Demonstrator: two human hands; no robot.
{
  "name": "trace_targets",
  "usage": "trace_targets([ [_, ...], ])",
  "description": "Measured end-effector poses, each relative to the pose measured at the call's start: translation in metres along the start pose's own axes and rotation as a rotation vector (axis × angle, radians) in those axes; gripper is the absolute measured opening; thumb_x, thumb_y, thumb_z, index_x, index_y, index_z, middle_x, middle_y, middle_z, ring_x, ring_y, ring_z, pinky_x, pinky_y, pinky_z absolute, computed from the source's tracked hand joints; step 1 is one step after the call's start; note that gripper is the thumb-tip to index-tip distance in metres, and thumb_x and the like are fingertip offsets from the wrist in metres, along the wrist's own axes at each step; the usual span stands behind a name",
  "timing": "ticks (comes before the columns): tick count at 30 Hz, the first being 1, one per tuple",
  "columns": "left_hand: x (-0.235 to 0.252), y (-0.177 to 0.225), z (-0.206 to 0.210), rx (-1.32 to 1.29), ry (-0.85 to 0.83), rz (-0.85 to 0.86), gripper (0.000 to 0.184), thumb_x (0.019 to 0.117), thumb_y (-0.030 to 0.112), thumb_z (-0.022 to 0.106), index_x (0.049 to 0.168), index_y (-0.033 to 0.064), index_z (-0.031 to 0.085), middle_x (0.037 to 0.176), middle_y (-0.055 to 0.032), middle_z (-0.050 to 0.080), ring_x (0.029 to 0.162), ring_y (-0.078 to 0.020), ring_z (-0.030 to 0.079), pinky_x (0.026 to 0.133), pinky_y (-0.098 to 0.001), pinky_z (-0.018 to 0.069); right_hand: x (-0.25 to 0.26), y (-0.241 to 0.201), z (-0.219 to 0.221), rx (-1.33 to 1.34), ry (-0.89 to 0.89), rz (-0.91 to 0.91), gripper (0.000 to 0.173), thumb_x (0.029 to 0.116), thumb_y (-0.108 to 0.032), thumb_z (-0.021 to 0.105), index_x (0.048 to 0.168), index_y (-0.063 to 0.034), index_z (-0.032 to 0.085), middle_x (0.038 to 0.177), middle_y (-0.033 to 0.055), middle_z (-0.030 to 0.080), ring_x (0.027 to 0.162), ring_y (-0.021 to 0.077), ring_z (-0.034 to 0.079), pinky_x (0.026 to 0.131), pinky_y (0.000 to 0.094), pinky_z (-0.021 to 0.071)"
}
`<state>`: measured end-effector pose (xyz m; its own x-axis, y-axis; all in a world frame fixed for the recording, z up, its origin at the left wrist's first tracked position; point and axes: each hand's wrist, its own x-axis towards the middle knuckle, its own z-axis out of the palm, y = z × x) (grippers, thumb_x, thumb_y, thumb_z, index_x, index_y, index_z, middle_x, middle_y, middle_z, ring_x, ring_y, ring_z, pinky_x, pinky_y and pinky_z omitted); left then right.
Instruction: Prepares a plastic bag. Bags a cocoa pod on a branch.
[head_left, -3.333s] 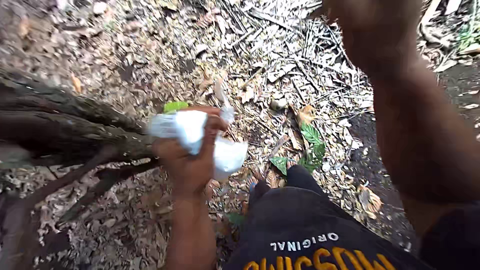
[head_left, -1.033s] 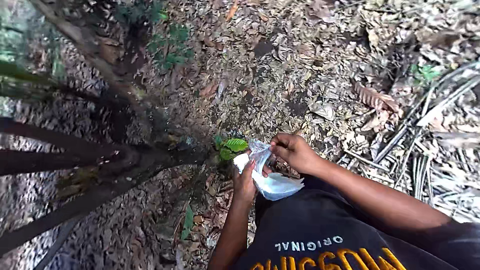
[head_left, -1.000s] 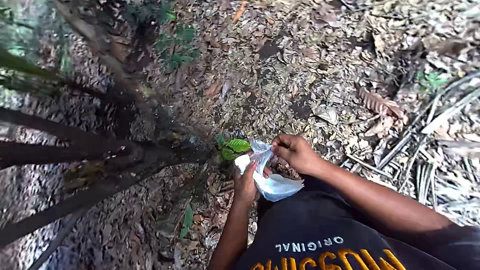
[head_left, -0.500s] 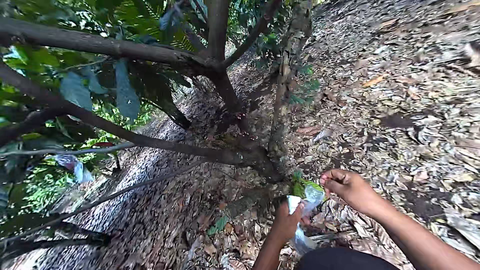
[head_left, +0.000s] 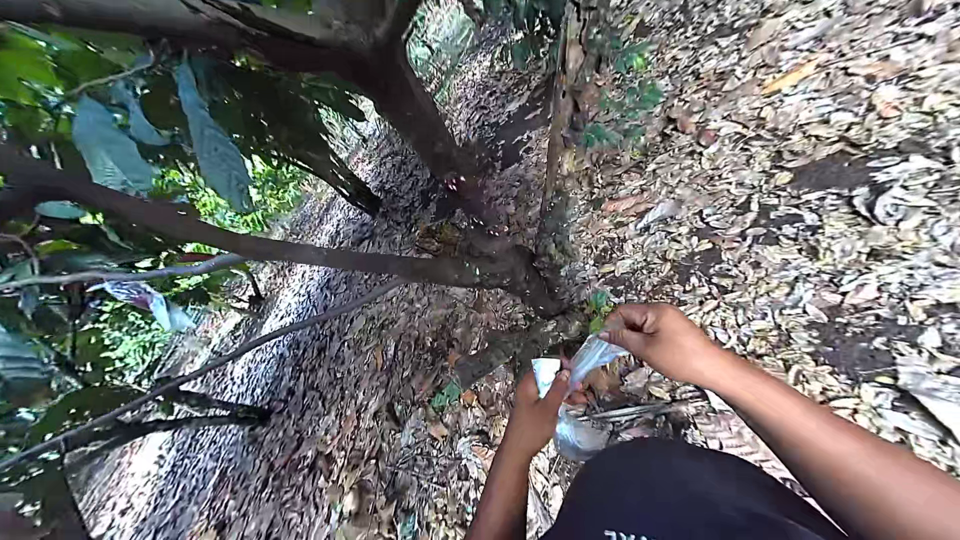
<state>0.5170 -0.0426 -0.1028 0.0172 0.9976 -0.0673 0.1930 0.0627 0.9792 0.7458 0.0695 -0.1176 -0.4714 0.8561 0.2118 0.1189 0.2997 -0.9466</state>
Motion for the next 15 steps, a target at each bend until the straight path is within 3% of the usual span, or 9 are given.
trace_targets([
  [3,-0.002,0.007,-0.008,0.076,0.035,0.099,0.026,0.1042,0.007,0.051,0.124,-0.0049,0.064,0.105,-0.0142,0.075,0.092,-0.0238,0.075,0.085,-0.0437,0.0637,0.002,-0.008,-0.014,0.03,0.062,0.007,0.019,0.1001,-0.025,0.065,0.105,-0.0093,0.074,0.082,-0.0002,0.07,0.071,0.0059,0.065,0.069,0.0295,0.0583],
  [5,-0.006,0.012,-0.019,0.15,0.12,0.136,0.025,0.1026,0.009,0.055,0.122,-0.001,0.067,0.112,-0.0101,0.074,0.103,-0.0197,0.072,0.094,-0.041,0.0602,0.002,-0.017,-0.027,0.032,0.126,0.013,0.016,0.1007,-0.02,0.065,0.102,-0.0076,0.073,0.079,0.0003,0.069,0.069,0.0064,0.065,0.068,0.0296,0.0585],
  [6,-0.008,0.016,-0.027,0.14,0.152,0.166,0.025,0.1029,0.011,0.056,0.122,-0.0013,0.066,0.113,-0.0113,0.074,0.104,-0.0214,0.072,0.095,-0.0414,0.0596,0.002,-0.018,-0.033,0.029,0.16,-0.004,0.014,0.1004,-0.019,0.065,0.097,-0.0076,0.072,0.074,-0.0007,0.067,0.064,0.0059,0.063,0.062,0.0284,0.0566],
  [8,-0.011,0.025,-0.049,0.057,0.209,0.247,0.028,0.1053,0.016,0.053,0.124,-0.0037,0.062,0.11,-0.0175,0.074,0.101,-0.0298,0.073,0.091,-0.0464,0.0614,0.006,-0.019,-0.043,0.039,0.207,-0.082,0.015,0.0995,-0.019,0.067,0.088,-0.0091,0.07,0.065,-0.0038,0.06,0.054,0.0038,0.054,0.051,0.0241,0.0476],
  [10,-0.015,0.042,-0.074,-0.009,0.297,0.316,0.032,0.1079,0.022,0.05,0.126,-0.0024,0.059,0.106,-0.0182,0.074,0.093,-0.0331,0.075,0.084,-0.0487,0.0635,0.009,-0.021,-0.05,0.034,0.185,-0.172,0.009,0.0982,-0.015,0.068,0.094,-0.0096,0.073,0.072,-0.0043,0.065,0.057,0.0032,0.056,0.052,0.0222,0.0497],
  [13,-0.02,0.066,-0.103,-0.021,0.439,0.423,0.027,0.1073,0.023,0.05,0.123,0.0034,0.057,0.094,-0.0074,0.073,0.067,-0.0194,0.069,0.059,-0.0345,0.0619,0.017,-0.034,-0.051,0.028,0.094,-0.241,0.01,0.0973,-0.009,0.068,0.104,-0.007,0.076,0.084,-0.0023,0.071,0.065,0.0028,0.061,0.059,0.0206,0.0549],
  [15,-0.017,0.075,-0.114,-0.01,0.464,0.462,0.022,0.105,0.022,0.055,0.12,0.0059,0.058,0.089,-0.0042,0.07,0.058,-0.0135,0.063,0.053,-0.0285,0.0565,0.024,-0.044,-0.045,0.062,0.04,-0.283,0.007,0.0964,-0.009,0.069,0.097,-0.0047,0.074,0.078,-0.0019,0.069,0.063,0.0026,0.061,0.056,0.0199,0.0539],
])
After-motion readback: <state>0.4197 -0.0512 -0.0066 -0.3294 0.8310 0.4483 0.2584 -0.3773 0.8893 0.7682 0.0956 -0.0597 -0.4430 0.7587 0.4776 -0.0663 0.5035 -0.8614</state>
